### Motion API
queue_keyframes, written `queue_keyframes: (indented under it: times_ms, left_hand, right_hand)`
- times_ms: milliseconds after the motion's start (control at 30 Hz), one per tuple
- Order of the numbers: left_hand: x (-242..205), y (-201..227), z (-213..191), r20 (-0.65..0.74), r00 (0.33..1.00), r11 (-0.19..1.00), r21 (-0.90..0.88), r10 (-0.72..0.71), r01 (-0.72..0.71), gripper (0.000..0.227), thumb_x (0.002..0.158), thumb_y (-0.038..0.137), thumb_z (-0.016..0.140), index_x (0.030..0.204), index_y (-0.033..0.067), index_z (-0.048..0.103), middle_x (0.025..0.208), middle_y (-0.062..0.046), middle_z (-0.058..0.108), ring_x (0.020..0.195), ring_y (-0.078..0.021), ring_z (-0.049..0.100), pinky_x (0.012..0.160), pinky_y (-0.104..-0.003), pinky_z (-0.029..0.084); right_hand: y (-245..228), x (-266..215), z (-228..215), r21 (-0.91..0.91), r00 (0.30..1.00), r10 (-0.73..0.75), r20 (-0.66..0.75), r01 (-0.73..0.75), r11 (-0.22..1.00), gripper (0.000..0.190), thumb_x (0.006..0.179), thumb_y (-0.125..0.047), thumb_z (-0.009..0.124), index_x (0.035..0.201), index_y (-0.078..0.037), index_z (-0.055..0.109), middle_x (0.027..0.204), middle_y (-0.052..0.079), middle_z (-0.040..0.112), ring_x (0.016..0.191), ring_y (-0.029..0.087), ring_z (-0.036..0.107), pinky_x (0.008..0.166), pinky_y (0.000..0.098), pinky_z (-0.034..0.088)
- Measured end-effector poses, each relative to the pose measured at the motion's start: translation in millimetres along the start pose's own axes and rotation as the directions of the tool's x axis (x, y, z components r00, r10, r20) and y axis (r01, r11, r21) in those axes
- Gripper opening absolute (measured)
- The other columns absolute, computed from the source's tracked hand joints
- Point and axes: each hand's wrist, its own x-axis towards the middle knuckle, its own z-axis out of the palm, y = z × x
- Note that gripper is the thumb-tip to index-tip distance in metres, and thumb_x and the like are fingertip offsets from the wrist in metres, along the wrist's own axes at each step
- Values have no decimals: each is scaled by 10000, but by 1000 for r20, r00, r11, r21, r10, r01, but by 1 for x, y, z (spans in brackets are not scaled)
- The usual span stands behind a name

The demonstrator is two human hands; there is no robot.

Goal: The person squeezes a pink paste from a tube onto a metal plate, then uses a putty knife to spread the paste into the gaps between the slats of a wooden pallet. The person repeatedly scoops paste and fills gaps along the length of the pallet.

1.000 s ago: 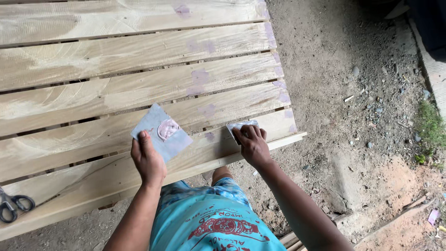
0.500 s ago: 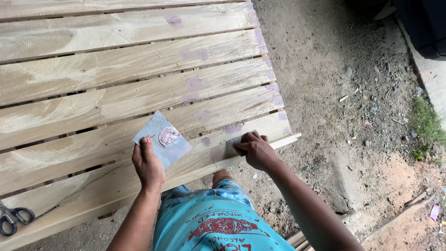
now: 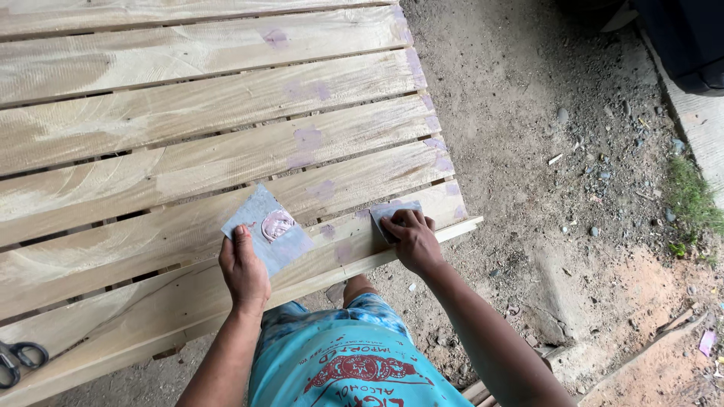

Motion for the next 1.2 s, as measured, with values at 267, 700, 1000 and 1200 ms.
queue_keyframes:
  times_ms: [267, 700, 1000, 1200]
  left_hand:
    - [-15, 2, 29, 78, 993, 976, 191, 92, -106, 397, 1109, 370, 481, 1105, 17, 664, 999, -24, 633, 901, -105, 537, 819, -246, 444]
    - [-9, 58, 93, 217, 957, 973, 85, 191, -214, 329, 1121, 288, 509, 960, 19, 606, 816, 15, 547, 735, -70, 455, 645, -244, 403]
    - [7, 57, 130, 385, 919, 992, 51, 89, -117, 311, 1100, 276, 518, 991, 21, 657, 851, 5, 637, 779, -75, 534, 699, -252, 471]
    - [34, 43, 109, 173, 982, 996, 37, 74, -82, 275, 1108, 276, 536, 1011, 46, 650, 838, 35, 563, 750, -57, 454, 662, -228, 393]
  right_hand:
    - [-23, -1, -49, 711, 979, 191, 72, -185, 678, 419, 924, 46, 590, 1233, -188, 752, 1218, 55, 685, 1124, 179, 655, 940, 339, 523]
    - [-98, 0, -127, 202, 969, -196, -151, 225, 953, 503, 791, 76, 658, 1228, -156, 746, 1273, 78, 674, 1067, 265, 654, 909, 369, 543]
    - [-93, 19, -158, -112, 830, -516, -211, 504, 856, 321, 789, -88, 732, 1090, -185, 782, 1134, -26, 741, 1074, 195, 674, 867, 380, 439]
    - [-27, 9, -91, -78, 954, -300, -7, 299, 951, 450, 785, -4, 646, 1178, -182, 775, 1138, 9, 728, 1098, 214, 649, 879, 410, 436]
